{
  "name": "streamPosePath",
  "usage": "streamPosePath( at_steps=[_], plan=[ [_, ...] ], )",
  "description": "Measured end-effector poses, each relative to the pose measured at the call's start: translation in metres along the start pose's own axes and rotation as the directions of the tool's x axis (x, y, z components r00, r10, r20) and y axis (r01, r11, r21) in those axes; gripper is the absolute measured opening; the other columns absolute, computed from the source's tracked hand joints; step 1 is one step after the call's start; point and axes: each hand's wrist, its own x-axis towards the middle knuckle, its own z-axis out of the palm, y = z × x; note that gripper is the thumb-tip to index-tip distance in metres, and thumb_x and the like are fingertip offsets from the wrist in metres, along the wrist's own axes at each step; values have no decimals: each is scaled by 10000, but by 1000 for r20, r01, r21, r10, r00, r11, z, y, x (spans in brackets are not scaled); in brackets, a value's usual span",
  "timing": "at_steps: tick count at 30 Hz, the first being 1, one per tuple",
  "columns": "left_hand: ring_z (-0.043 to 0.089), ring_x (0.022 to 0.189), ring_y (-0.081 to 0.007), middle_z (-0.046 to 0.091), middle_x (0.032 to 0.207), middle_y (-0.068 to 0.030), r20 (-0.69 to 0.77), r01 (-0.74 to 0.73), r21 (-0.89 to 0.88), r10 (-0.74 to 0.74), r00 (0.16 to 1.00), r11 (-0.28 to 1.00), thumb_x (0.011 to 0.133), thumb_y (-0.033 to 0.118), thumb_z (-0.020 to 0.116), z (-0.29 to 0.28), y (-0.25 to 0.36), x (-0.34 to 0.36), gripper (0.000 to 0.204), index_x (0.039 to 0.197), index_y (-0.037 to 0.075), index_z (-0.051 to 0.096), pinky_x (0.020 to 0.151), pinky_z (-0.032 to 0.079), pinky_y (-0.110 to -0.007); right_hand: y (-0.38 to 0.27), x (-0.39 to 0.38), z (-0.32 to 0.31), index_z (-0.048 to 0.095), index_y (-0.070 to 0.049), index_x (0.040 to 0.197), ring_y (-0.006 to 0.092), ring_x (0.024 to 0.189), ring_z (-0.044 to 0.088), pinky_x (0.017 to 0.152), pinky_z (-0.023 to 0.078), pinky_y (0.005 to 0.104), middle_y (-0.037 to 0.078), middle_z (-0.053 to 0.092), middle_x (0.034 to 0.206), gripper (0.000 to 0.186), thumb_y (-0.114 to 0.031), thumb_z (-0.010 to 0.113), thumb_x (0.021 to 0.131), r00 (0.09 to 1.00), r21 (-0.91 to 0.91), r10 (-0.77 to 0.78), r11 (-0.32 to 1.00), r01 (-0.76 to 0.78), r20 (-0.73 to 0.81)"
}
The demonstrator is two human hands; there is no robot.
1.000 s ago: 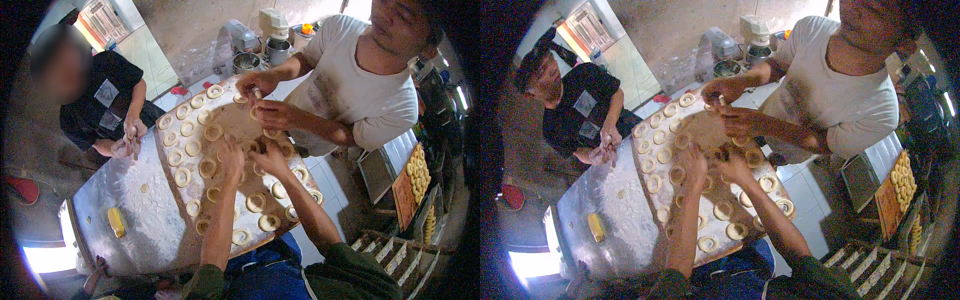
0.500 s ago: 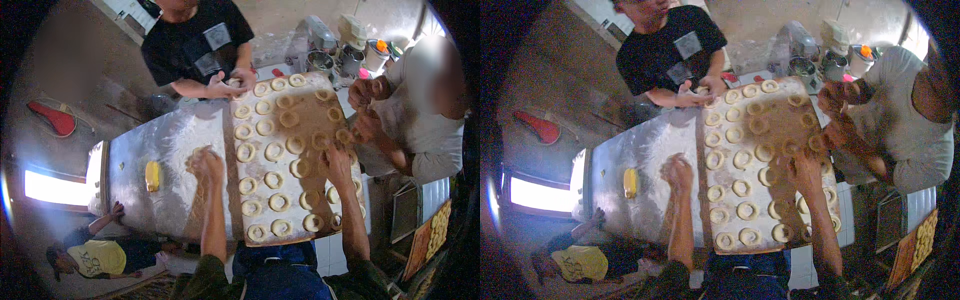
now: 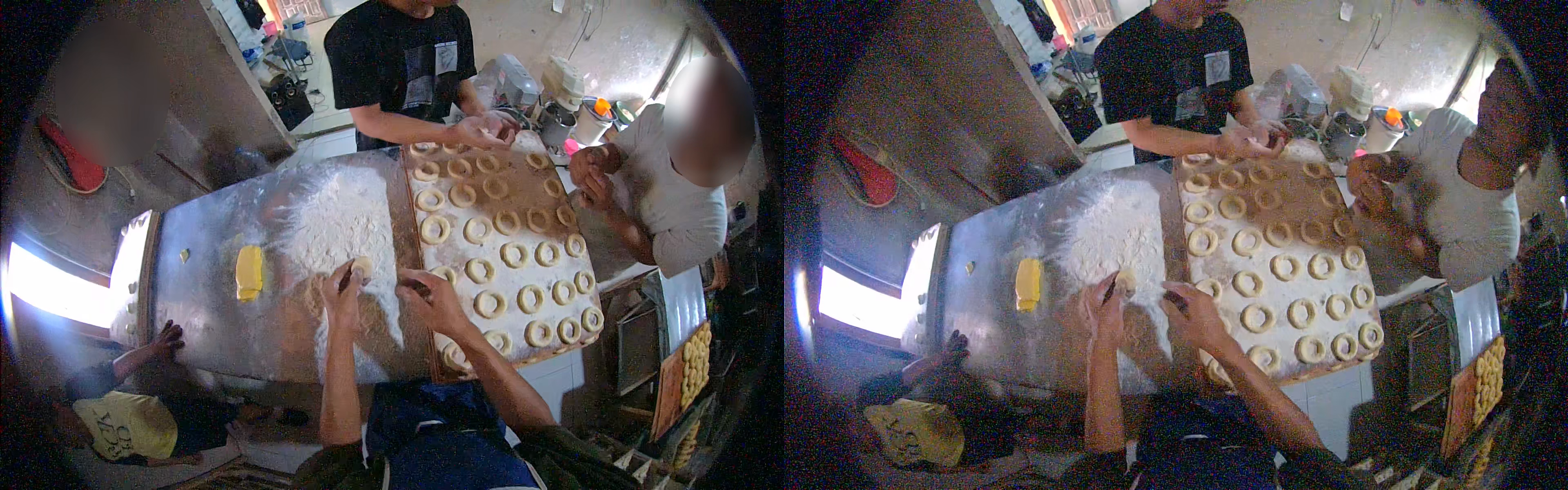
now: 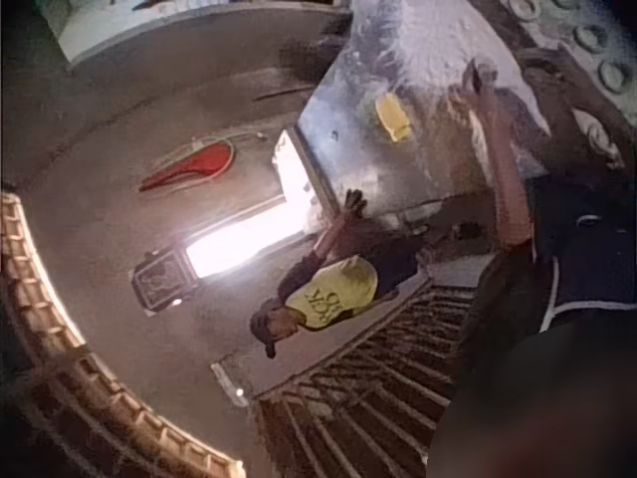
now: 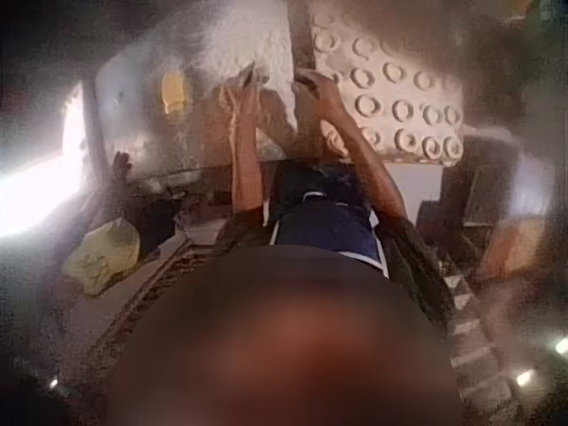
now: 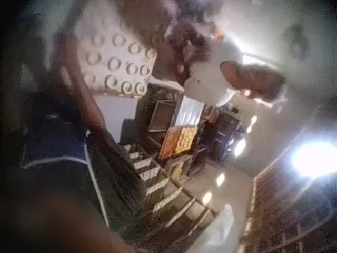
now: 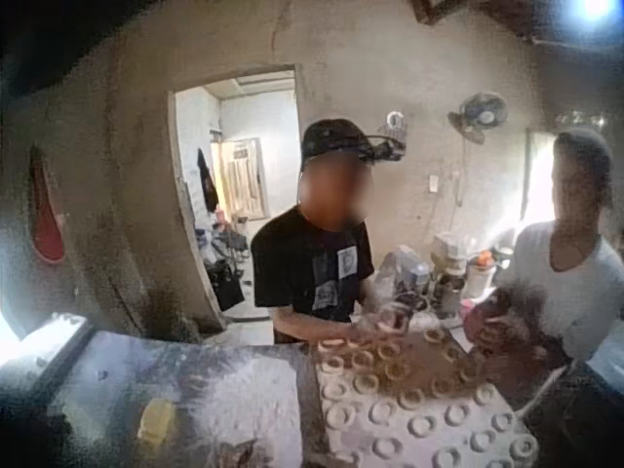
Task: The person shapes small dough balls into ring shapes by hand and places them on a wooden board. The person then lifts the board and places it on a rack with other boards of shaped dough.
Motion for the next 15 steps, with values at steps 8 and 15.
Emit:
streamPosePath(
  at_steps=[8, 15],
  plan=[
    [642, 876, -156, 677, 969, -99, -34, 89, -92, -92, 995, 992, 906, 208, 661, -43, 41, -80, 327, 1090, -62, 654, 814, 528, -285, -33, -14, 85, 676, 8, 1093, 167, 847, 673, 796, 532, 290, 124, 719, 962, 284, -124, 716, 844, 999, 115, 52, 992, -53, 15],
    [629, 857, -141, 668, 944, -90, 75, 97, -128, -88, 993, 987, 915, 179, 644, -69, 34, -88, 284, 1095, -39, 624, 761, 527, -285, -55, -26, 107, 529, -40, 1264, 143, 779, 647, 720, 528, 292, 64, 694, 880, 537, -65, 721, 764, 999, -3, -46, 999, 46, 11]
  ],
)
